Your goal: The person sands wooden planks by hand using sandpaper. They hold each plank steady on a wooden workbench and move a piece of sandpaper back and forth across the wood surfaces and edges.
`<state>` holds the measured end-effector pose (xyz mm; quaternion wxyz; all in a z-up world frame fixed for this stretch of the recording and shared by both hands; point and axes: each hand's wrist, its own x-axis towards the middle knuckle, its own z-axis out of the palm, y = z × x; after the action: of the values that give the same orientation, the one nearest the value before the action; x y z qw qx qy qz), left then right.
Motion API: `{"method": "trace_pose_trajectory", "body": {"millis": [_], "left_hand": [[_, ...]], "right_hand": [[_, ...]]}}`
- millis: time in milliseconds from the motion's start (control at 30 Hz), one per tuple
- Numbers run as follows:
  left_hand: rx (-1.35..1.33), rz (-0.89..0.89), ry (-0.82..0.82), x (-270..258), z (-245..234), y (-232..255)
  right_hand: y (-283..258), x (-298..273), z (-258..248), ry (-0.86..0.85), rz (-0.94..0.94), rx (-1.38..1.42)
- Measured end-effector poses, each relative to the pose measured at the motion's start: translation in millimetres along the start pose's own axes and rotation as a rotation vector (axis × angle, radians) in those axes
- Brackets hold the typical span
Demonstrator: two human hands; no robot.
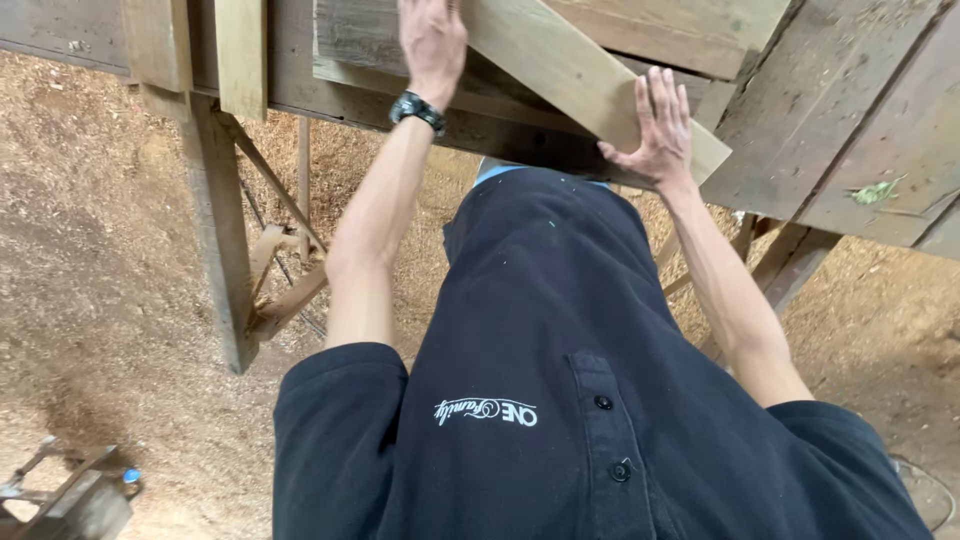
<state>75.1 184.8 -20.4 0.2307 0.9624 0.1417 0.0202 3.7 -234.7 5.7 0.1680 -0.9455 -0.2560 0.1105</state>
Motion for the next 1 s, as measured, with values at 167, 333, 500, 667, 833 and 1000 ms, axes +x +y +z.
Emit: {"method": "trace_pose_trajectory", "body": {"millis": [167, 333, 500, 667, 833, 1000], "left_hand": [[0.063, 0.482, 0.073, -70, 13, 91], [-0.099, 0.661, -0.051, -62, -22, 78], [-0.131, -0.03, -0.126, 14, 1, -25], [-0.103, -0.068, -0.051, -2, 17, 1], [0.029, 0.466, 0.054, -76, 13, 98], [-0.026, 0.51, 0.077, -49, 10, 49]], "right_hand": [[5, -4, 8, -0.009, 0.023, -0.022], [8, -4, 12, 0.019, 0.01, -0.028], [4, -2, 9, 0.034, 0.017, -0.033], [3, -5, 8, 0.026, 0.031, 0.006], [11, -3, 16, 0.03, 0.018, 0.007], [13, -4, 20, 0.037, 0.012, 0.009]]}}
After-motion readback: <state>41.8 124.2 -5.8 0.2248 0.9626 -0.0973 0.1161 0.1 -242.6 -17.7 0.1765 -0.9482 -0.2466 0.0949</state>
